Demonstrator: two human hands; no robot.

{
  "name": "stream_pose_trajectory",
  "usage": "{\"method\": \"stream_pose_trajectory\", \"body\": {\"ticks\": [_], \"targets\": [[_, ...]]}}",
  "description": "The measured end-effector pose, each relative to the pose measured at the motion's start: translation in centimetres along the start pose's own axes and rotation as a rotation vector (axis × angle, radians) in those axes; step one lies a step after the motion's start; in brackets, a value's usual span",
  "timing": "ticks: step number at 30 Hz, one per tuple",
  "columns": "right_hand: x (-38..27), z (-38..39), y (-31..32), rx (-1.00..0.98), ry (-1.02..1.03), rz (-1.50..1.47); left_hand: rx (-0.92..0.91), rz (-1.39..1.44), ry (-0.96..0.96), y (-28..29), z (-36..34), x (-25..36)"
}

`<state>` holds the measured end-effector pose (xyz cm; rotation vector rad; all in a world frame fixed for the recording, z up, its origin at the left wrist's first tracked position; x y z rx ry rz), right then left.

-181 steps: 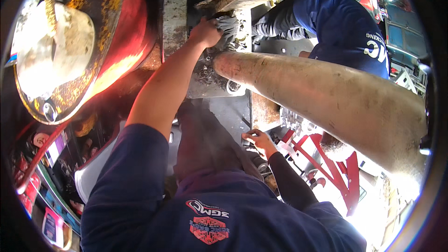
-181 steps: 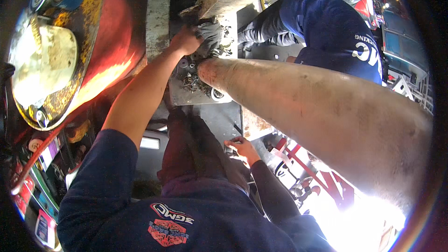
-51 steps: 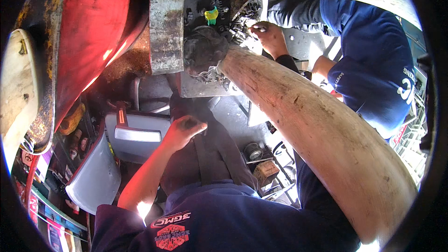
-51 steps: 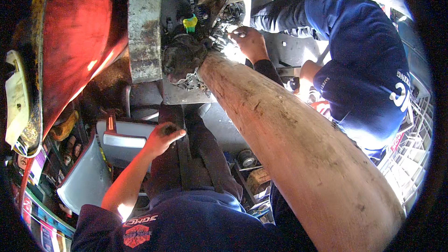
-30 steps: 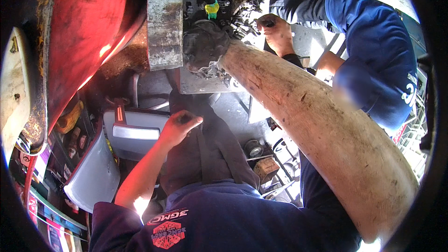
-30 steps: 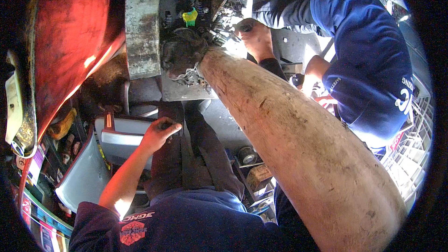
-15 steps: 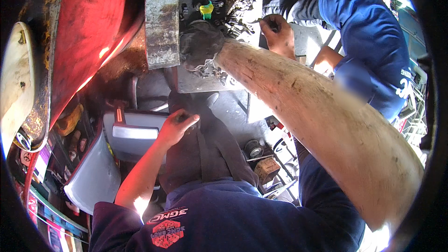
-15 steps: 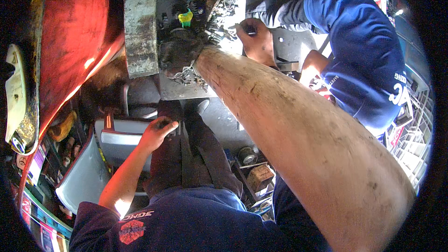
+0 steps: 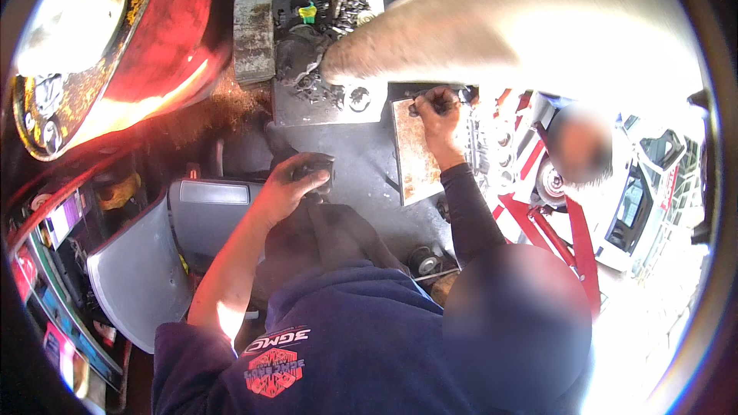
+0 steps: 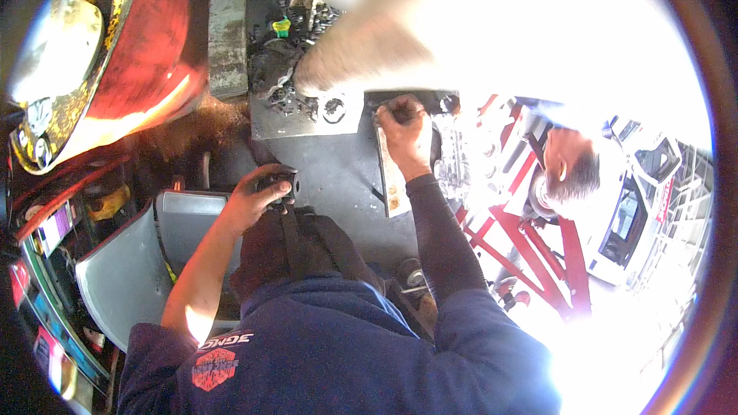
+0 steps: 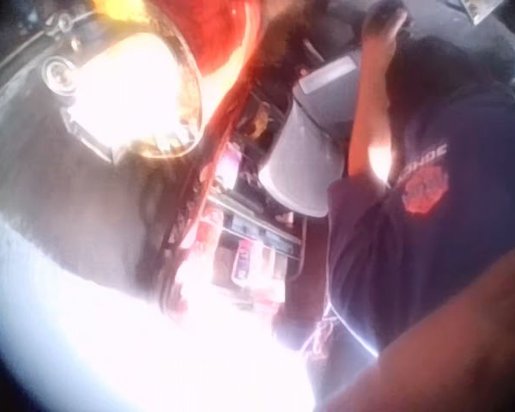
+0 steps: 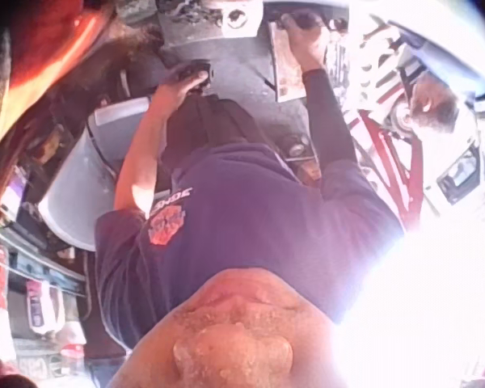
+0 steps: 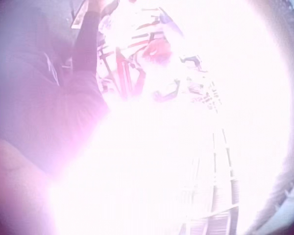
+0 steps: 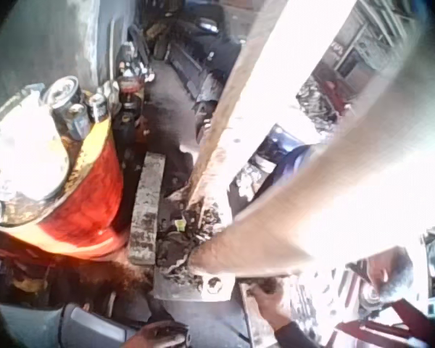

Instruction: The person cleans a small metal part with a cloth, then uses a bench grinder to smooth its surface. They walk to an engine block and place the part into a hole, then move to the floor to pick up and inspect a long curved metal component.

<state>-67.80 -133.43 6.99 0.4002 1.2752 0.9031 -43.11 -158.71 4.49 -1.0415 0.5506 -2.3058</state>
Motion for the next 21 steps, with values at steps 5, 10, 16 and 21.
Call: {"method": "stream_pose_trajectory", "body": {"ticks": [5,10,16,21], "targets": [[-6.3,14.5,6.5,-0.022,0.279,-0.792,-0.145,-0.073,-0.109,-8.9,5.7,1.3],[-7.1,28.7,17.4,0.118,0.545,-0.848,-0.373,-0.287,-0.3,-22.6,12.2,1.6],[-3.4,41.8,25.8,0.284,0.713,-0.932,-0.557,-0.452,-0.536,-37.3,20.2,-0.9],[-0.2,48.9,29.5,0.464,0.727,-0.89,-0.602,-0.649,-0.648,-44.4,24.1,-3.8]]}}
Point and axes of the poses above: each hand's wrist, its own z-axis away from the middle knuckle, its own y-axis out of the back of the hand, x = y × z, the point moved 3 cm from there along -z, towards the middle knuckle, and after that the axes turned 7 degrees about z, right-handed, at the moved point
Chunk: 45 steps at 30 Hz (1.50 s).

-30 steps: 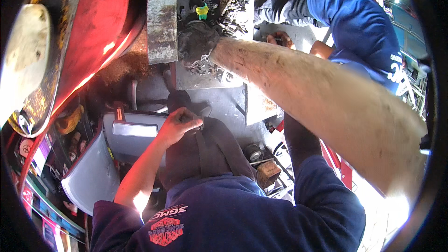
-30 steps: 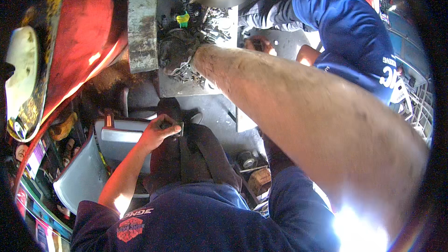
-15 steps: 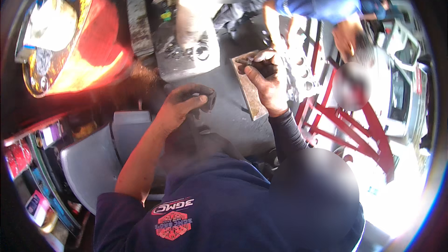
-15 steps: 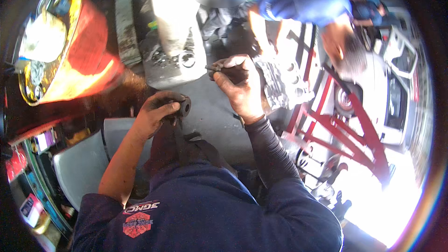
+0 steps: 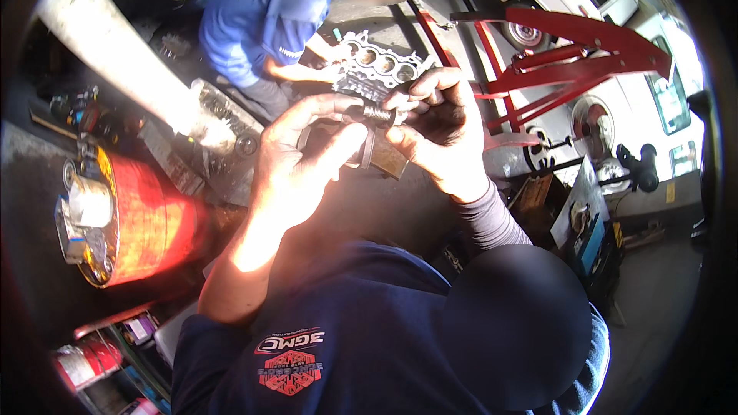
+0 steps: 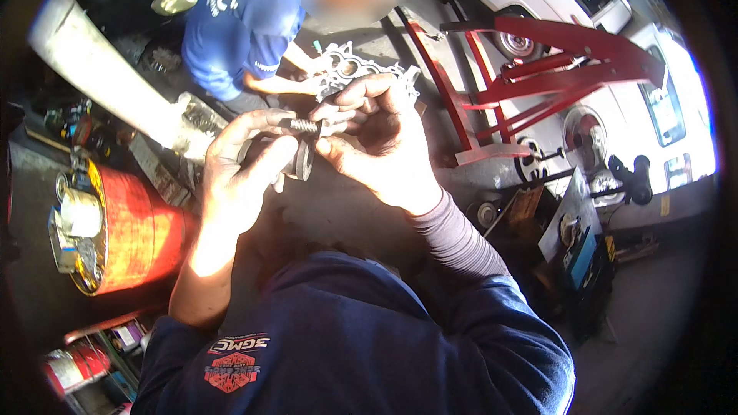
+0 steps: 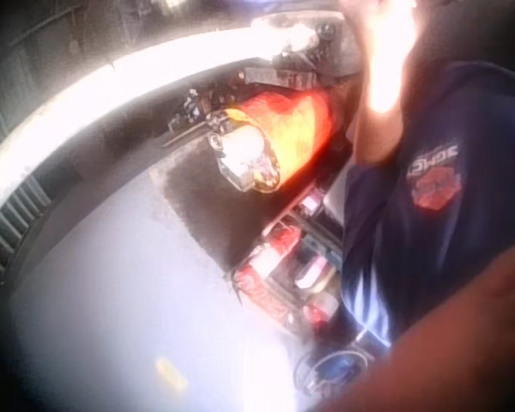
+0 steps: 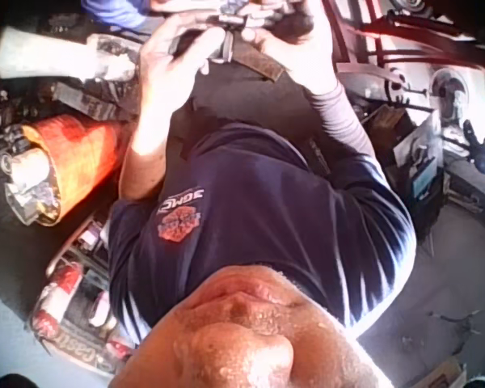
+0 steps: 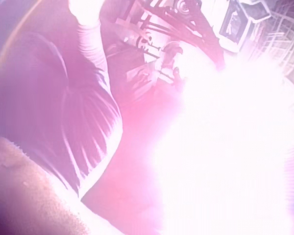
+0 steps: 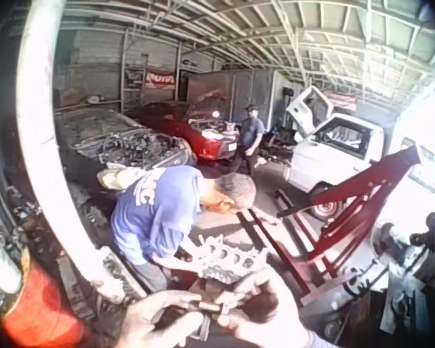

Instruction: The person cleans a small metal part with a cloth, then uses a bench grinder to smooth its surface. They walk to an engine block and place the part into a hole, then move to the floor to pick up and inspect a long curved metal component.

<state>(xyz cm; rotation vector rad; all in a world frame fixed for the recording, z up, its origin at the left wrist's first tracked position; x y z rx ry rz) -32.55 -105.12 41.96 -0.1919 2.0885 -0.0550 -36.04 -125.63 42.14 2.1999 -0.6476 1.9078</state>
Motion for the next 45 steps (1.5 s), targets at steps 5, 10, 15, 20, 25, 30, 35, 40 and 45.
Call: {"method": "stream_pose_trajectory", "body": {"ticks": [5,10,15,20,25,30,35,40,45], "targets": [[-2.6,2.5,3.7,0.131,0.005,-0.02,-0.118,-0.038,0.013,-4.7,-1.2,0.5],[-4.8,4.7,7.0,0.323,0.02,0.141,-0.263,-0.035,-0.032,-8.9,-3.8,-0.3],[-6.9,6.2,9.6,0.424,-0.039,0.34,-0.401,-0.028,-0.033,-12.5,-6.7,-0.3],[-8.1,6.2,10.9,0.509,0.032,0.362,-0.524,-0.055,-0.054,-14.6,-8.9,0.4],[-7.9,6.0,11.9,0.619,-0.034,0.333,-0.601,-0.001,-0.085,-16.0,-10.5,0.6],[-5.5,5.9,12.6,0.606,-0.134,0.39,-0.568,0.126,0.106,-14.9,-10.6,-1.7],[1.1,5.3,11.7,0.458,-0.377,0.291,-0.441,-0.107,0.072,-9.8,-8.7,-6.0],[9.0,5.4,7.5,0.056,-0.647,0.275,-0.211,-0.151,0.345,-2.5,-3.3,-11.0],[13.7,3.6,1.7,-0.376,-0.705,0.297,0.091,-0.518,0.337,4.8,2.0,-11.8]]}}
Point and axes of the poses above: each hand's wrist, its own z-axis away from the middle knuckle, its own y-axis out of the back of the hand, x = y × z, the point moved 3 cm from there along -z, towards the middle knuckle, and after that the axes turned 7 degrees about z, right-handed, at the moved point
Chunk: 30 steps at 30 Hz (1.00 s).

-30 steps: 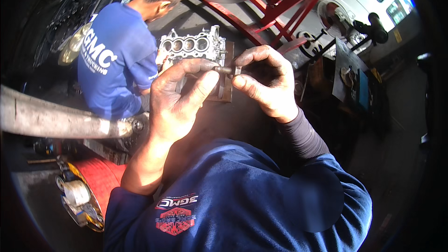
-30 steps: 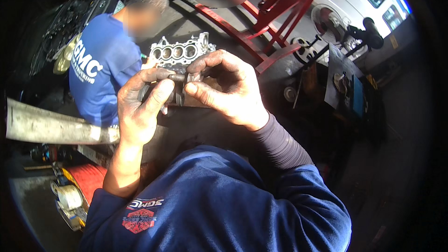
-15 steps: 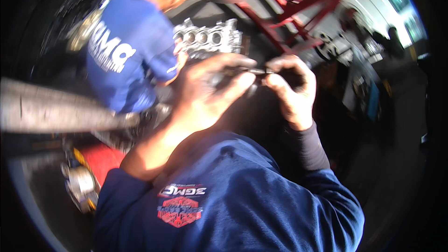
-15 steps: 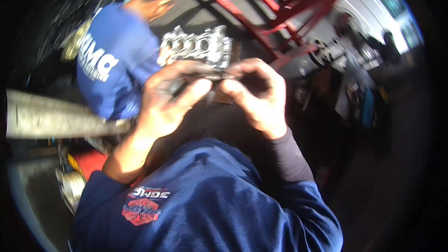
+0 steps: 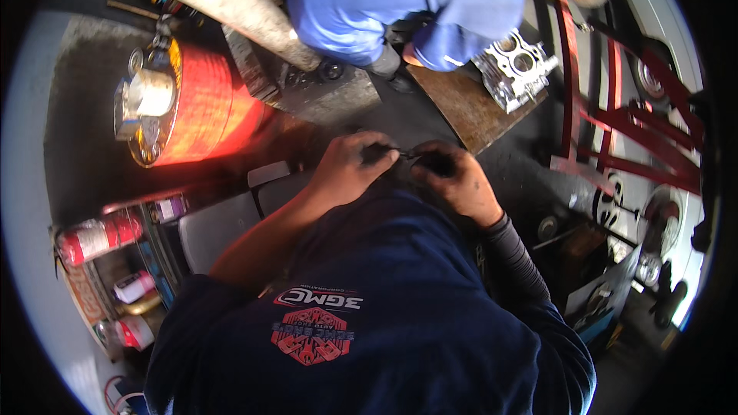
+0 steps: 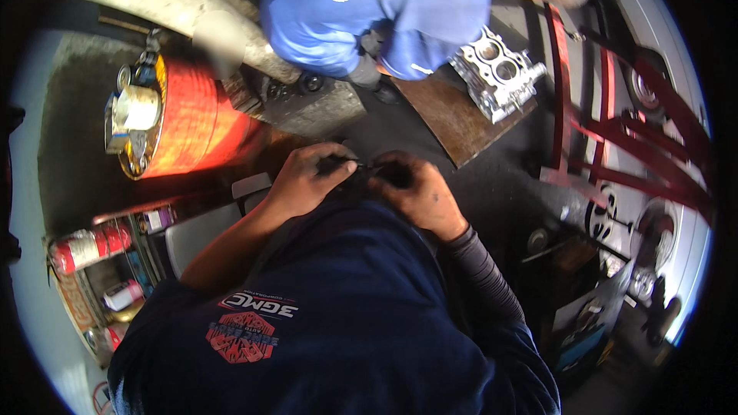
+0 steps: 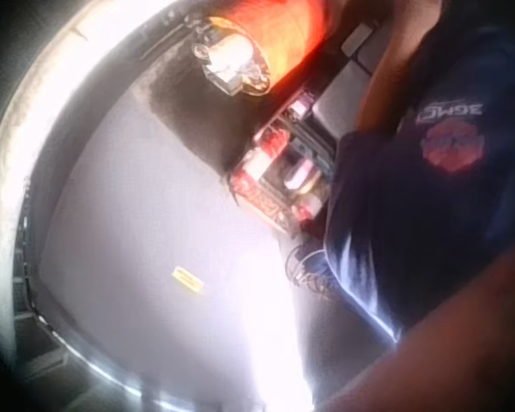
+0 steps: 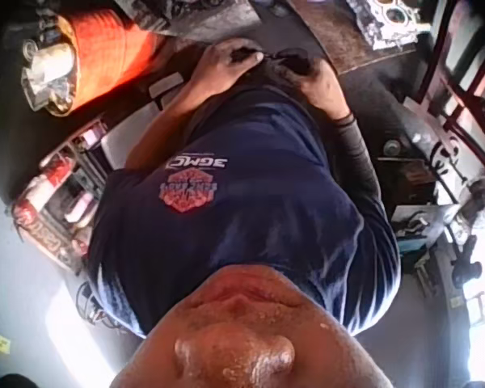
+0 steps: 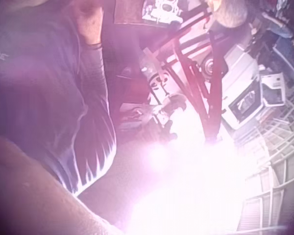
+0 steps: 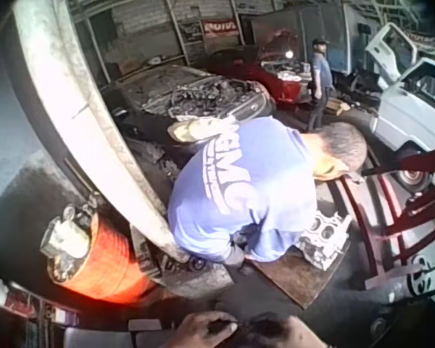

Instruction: The person cleans a small metal part with a cloth, then uses a bench grinder to smooth its surface. They walk to an engine block and place the part into a hole, then move to the floor to pick up and inspect a long curved metal component.

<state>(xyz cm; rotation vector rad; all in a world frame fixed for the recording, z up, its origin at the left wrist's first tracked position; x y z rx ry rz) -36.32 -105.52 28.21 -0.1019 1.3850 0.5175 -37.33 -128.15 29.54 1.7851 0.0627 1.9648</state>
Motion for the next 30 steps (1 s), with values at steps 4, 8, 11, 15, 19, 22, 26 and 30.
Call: {"method": "stream_pose_trajectory", "body": {"ticks": [4,8,11,15,19,22,26,30], "targets": [[-1.1,-6.0,-3.0,-0.264,-0.037,0.11,0.138,-0.038,0.124,4.8,1.7,-3.3],[-2.2,-12.4,-6.8,-0.398,0.048,0.228,0.287,-0.061,0.132,8.5,2.1,-6.0],[-2.7,-16.4,-9.6,-0.501,0.054,0.233,0.308,0.017,0.188,10.8,1.5,-8.0],[-2.2,-20.3,-12.5,-0.596,0.119,0.308,0.361,0.114,0.357,12.5,2.2,-9.3],[0.9,-23.7,-14.7,-0.721,0.094,0.344,0.512,0.192,0.502,13.1,4.0,-10.2],[4.5,-26.9,-15.4,-0.761,-0.095,0.406,0.674,0.433,0.653,12.7,6.2,-11.8],[8.8,-30.3,-15.3,-0.816,-0.34,0.31,0.726,0.764,0.659,12.5,8.1,-15.3],[12.5,-34.1,-16.1,-0.73,-0.438,0.335,0.756,1.058,0.678,12.4,9.5,-19.8]]}}
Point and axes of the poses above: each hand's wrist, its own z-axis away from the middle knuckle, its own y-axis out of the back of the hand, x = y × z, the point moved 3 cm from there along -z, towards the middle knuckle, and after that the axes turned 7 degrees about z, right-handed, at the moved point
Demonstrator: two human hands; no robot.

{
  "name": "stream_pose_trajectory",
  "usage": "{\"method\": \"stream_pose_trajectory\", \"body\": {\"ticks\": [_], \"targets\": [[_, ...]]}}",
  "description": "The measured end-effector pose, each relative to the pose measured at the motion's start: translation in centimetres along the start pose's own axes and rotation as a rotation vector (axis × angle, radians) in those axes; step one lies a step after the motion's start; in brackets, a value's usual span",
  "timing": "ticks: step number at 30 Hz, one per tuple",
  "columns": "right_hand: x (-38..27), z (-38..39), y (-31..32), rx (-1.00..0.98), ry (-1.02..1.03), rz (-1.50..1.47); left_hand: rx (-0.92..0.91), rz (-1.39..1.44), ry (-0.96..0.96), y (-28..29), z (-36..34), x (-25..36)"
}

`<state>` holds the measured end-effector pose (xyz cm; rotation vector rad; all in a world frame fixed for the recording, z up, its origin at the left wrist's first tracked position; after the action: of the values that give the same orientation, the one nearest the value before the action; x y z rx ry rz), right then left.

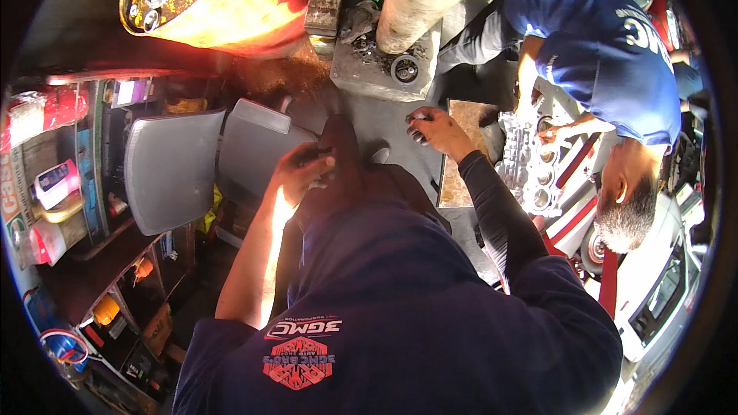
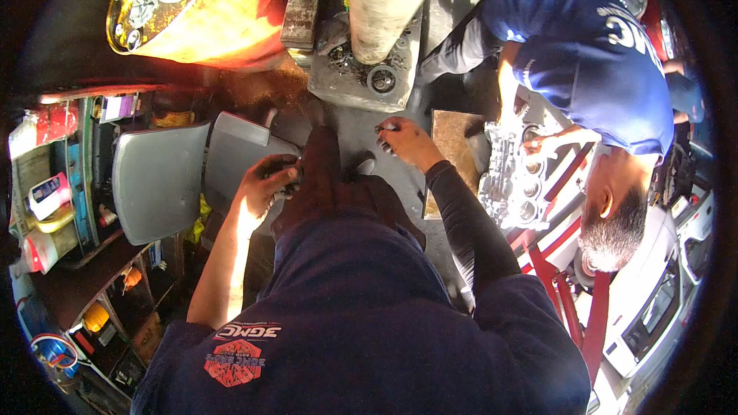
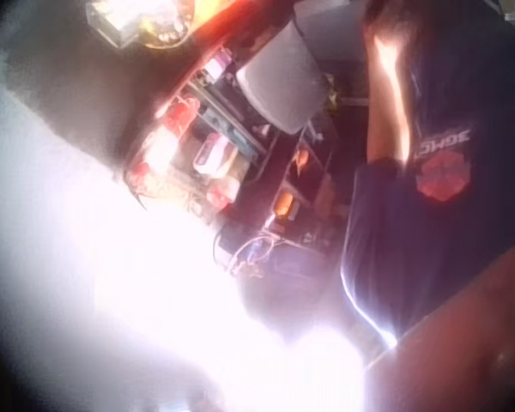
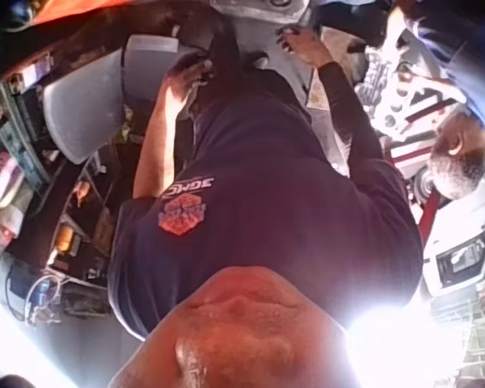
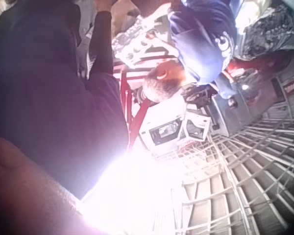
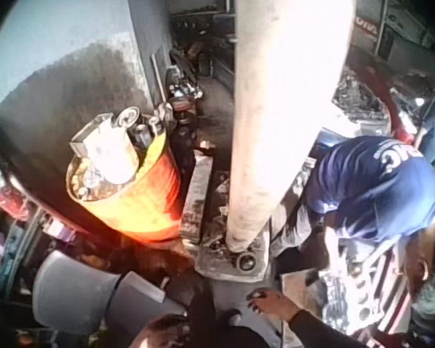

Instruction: The person cleans a small metal part with a cloth, then uses a bench grinder to smooth its surface. They walk to an engine block and place the part into a hole, then move to the floor to pick up and inspect a long curved metal component.

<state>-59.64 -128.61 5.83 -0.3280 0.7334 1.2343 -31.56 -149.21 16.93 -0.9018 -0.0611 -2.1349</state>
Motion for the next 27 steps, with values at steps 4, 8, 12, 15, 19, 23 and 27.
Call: {"method": "stream_pose_trajectory", "body": {"ticks": [4,8,12,15,19,23,27], "targets": [[1.1,-5.3,2.2,0.113,-0.119,-0.084,-0.009,0.14,-0.012,4.0,-4.9,-2.0],[0.5,-11.1,5.7,0.246,-0.191,-0.085,0.101,0.036,-0.125,9.9,-12.5,-3.7],[-0.4,-16.5,11.6,0.351,-0.208,-0.091,0.318,-0.039,-0.064,16.3,-21.2,-5.3],[-1.1,-20.5,15.6,0.401,-0.183,-0.01,0.373,-0.298,-0.38,19.6,-26.6,-4.5],[-2.6,-26.0,18.6,0.372,-0.135,0.167,0.49,-0.726,-0.577,21.6,-29.8,-3.7],[-4.5,-30.6,18.9,0.355,-0.058,0.338,0.539,-0.907,-0.495,21.4,-30.6,-4.3],[-6.7,-33.2,16.8,0.405,0.074,0.389,0.651,-0.946,-0.494,20.6,-31.1,-4.6]]}}
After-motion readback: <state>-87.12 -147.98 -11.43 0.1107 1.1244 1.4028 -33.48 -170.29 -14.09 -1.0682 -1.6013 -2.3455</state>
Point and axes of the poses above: each hand's wrist, its own z-axis away from the middle knuckle, its own y-axis out of the back of the hand, x = y × z, the point moved 3 cm from there along -z, towards the middle knuckle, and after that the axes turned 7 degrees about z, right-handed, at the moved point
